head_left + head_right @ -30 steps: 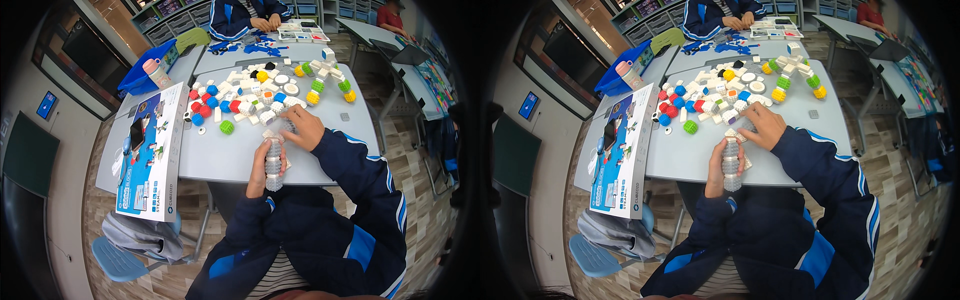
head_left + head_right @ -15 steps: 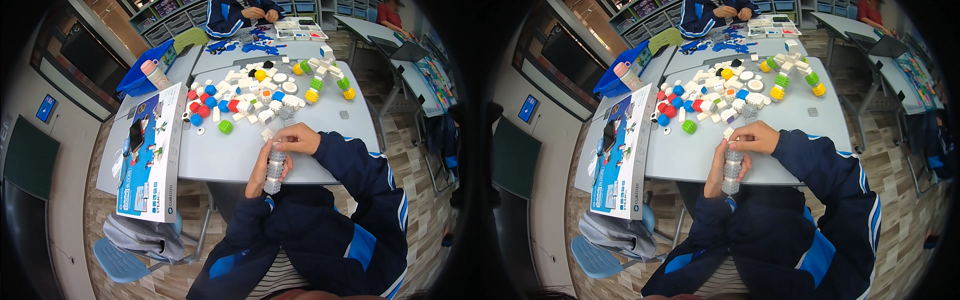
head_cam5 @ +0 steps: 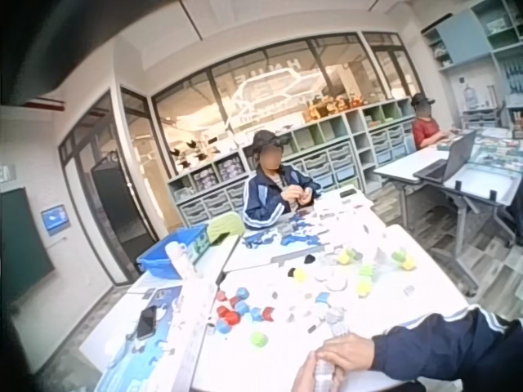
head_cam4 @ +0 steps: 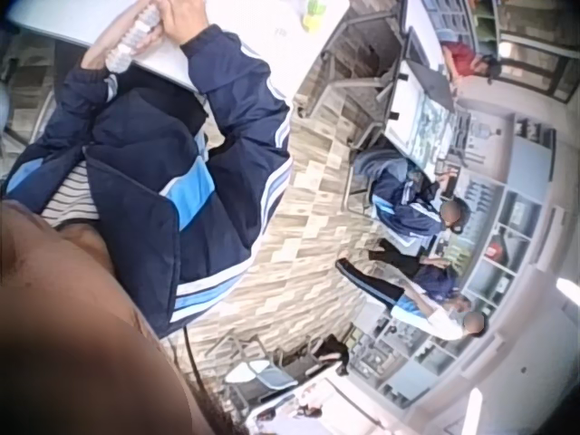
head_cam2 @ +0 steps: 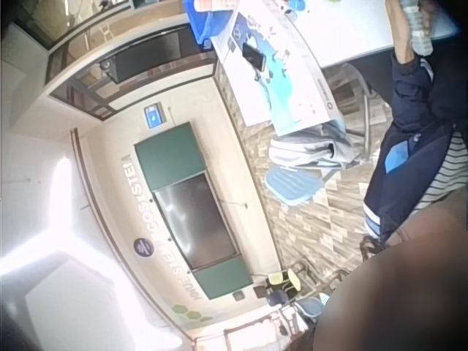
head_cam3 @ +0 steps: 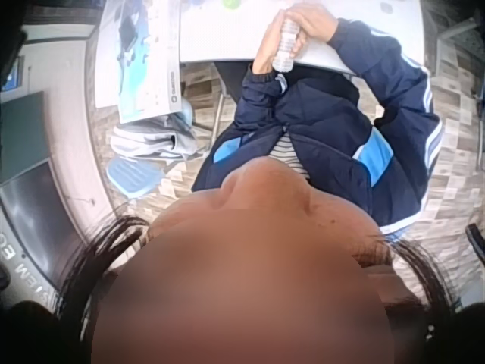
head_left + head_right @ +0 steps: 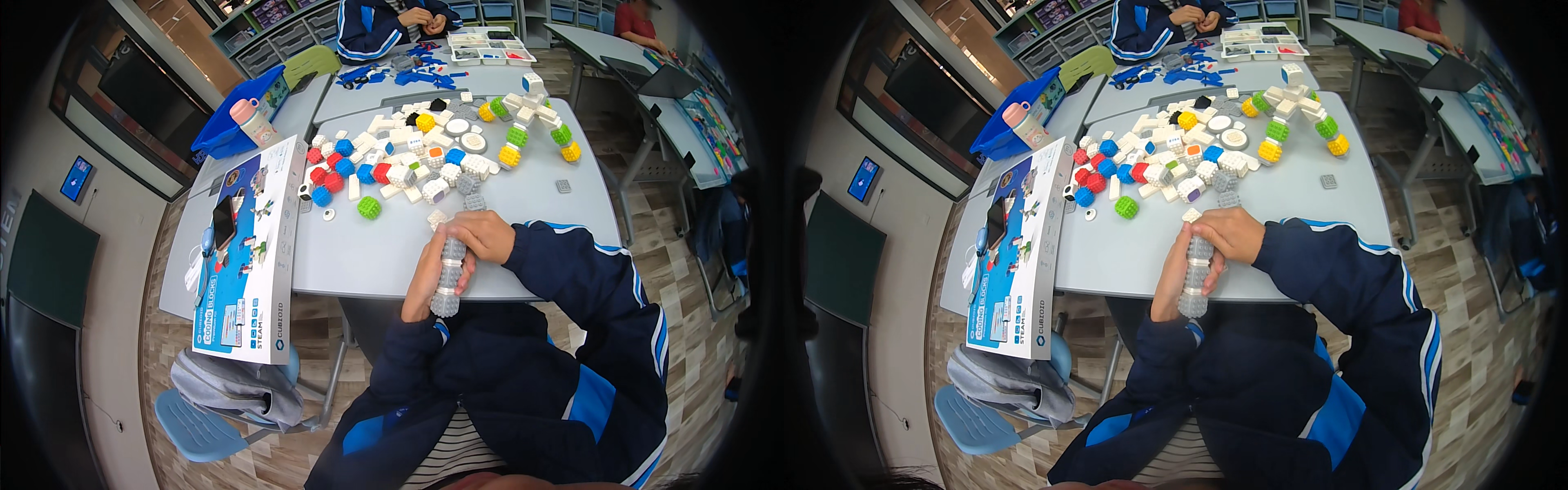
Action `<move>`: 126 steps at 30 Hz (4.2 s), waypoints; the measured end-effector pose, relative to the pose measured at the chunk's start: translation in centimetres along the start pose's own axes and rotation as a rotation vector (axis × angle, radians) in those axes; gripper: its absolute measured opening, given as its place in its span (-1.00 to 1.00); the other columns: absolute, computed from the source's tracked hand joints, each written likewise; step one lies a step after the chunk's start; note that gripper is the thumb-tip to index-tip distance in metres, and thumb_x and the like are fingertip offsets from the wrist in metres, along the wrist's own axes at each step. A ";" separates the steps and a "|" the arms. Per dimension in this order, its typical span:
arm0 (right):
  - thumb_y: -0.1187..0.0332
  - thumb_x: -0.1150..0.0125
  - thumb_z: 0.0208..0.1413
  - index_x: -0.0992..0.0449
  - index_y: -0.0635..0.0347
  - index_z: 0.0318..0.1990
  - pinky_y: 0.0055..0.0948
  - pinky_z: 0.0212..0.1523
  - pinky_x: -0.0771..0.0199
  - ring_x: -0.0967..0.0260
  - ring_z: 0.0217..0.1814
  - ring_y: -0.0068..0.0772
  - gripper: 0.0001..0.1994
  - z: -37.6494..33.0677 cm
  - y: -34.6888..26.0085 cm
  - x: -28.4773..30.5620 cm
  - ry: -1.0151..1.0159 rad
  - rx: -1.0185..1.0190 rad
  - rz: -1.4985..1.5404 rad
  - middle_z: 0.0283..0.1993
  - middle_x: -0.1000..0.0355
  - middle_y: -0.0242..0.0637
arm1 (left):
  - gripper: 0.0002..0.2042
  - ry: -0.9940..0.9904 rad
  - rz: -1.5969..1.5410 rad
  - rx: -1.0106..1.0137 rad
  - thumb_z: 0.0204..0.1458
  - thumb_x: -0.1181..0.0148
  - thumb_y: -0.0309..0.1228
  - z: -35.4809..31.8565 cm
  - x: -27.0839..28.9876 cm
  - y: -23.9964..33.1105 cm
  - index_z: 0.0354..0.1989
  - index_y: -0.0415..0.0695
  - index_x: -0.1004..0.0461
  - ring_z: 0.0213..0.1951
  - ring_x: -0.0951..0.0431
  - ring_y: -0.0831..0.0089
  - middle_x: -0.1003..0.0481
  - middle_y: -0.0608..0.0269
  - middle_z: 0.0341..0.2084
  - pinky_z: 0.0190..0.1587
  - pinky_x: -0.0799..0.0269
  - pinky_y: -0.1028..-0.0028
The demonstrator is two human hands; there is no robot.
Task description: The person assembles colorful interlocking plastic blocks by hand at a table. They connect various pieces into a small structure, occasionally rearranging and adding more blocks to the assembly.
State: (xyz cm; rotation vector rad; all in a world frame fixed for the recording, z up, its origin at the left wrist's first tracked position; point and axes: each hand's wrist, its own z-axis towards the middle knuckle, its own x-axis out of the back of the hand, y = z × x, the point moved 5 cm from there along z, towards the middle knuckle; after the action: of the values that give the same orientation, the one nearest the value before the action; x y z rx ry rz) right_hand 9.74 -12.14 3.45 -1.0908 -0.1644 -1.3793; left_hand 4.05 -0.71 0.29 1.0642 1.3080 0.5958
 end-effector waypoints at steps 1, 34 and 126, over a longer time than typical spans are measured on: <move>0.28 0.03 0.38 -0.58 0.33 -0.11 -0.19 -0.12 -0.54 -0.54 -0.18 0.03 -0.70 -0.1 0.1 -0.1 0.026 0.013 0.006 -0.21 -0.57 -0.03 | -0.40 0.004 -0.010 0.001 0.43 0.38 0.07 0.0 0.0 -0.1 -0.30 -0.26 -0.39 -0.79 -0.36 0.51 -0.47 0.11 -0.64 -0.80 -0.23 0.57; 0.13 -0.43 0.13 -0.57 0.18 -0.09 -0.50 -0.39 -0.44 -0.46 -0.39 -0.53 -0.66 0.2 0.6 0.1 -0.071 -0.331 0.433 -0.32 -0.57 -0.28 | -0.44 0.103 -0.056 -0.150 0.40 0.39 0.16 0.2 0.2 -0.1 0.05 -0.14 -0.27 -0.70 -0.44 0.45 -0.46 0.11 -0.53 -0.74 -0.32 0.55; 0.18 -0.44 0.06 -0.57 0.24 -0.18 -0.34 -0.24 -0.45 -0.44 -0.21 -0.22 -0.67 0.4 -1.9 2.2 0.131 0.060 0.027 -0.25 -0.44 -0.19 | -0.48 0.056 -0.031 -0.189 0.44 0.30 0.00 0.7 0.7 -0.2 0.07 -0.27 -0.36 -0.70 -0.44 0.45 -0.52 0.12 -0.44 -0.73 -0.26 0.54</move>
State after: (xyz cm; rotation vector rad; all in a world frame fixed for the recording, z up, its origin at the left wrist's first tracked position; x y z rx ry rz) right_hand 8.96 -13.02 6.09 -0.9465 -0.0950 -1.4081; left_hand 4.81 -0.37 -0.25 0.8765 1.2874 0.7152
